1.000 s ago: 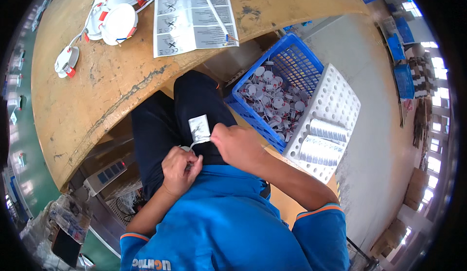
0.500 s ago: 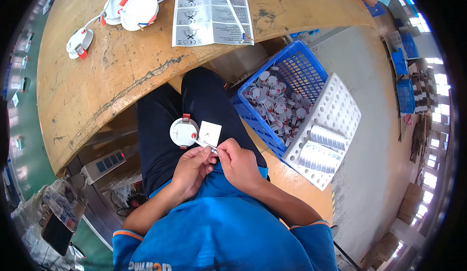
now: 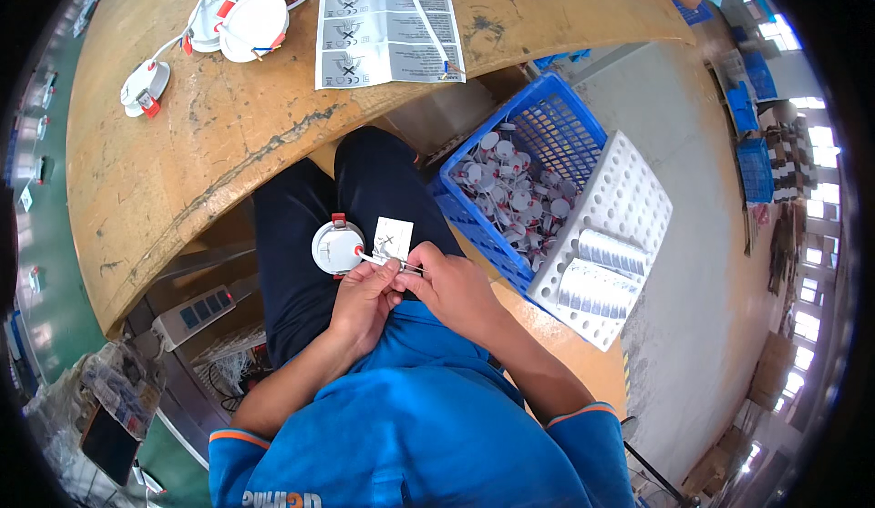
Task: Applying labels and assembling components for small round LED lights at a factory work table.
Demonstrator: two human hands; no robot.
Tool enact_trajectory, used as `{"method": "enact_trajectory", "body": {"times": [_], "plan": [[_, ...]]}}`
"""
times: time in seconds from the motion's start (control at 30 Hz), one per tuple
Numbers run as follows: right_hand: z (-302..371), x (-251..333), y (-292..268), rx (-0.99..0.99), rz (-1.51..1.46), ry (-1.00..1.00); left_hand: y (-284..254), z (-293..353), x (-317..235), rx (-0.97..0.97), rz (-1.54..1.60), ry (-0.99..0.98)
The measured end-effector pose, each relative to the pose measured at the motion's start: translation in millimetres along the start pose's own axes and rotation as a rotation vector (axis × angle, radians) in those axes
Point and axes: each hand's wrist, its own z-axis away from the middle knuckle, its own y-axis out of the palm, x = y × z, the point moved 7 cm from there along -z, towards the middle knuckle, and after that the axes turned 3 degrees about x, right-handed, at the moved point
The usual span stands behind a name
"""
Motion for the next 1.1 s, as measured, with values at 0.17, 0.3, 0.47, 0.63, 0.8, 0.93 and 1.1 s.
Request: {"method": "enact_trajectory", "body": {"times": [0.17,0.3,0.47,0.63,0.8,0.93,1.1], "plan": [[-3,-3,7,-0.106,0.158,-0.080,1,-1,0,0.000,0.038,-0.017],[-6,3,8,-0.283,0.266,-0.118,-3,-7,0,-0.017,0.115,0.051],[-11,-3,6,-0.378,0.254,-0.108,-2,-8,-4,-0.051,0.132,0.066],[-17,-3,3,-0.361,0.182,-0.114,-3,-11,-7,-0.032,0.121,0.089],[-19,-8,3,-0.353,0.140,-0.088,-1,-11,-9,-0.042,0.150,0.104],[-22,-14,5,-0.304,0.091,-0.082,-6,-12,-4,-0.088,0.172,0.047],[-23,-23,5,-0.234,-0.097,0.006,-2,-10,-8,-0.091,0.059,0.049]]}}
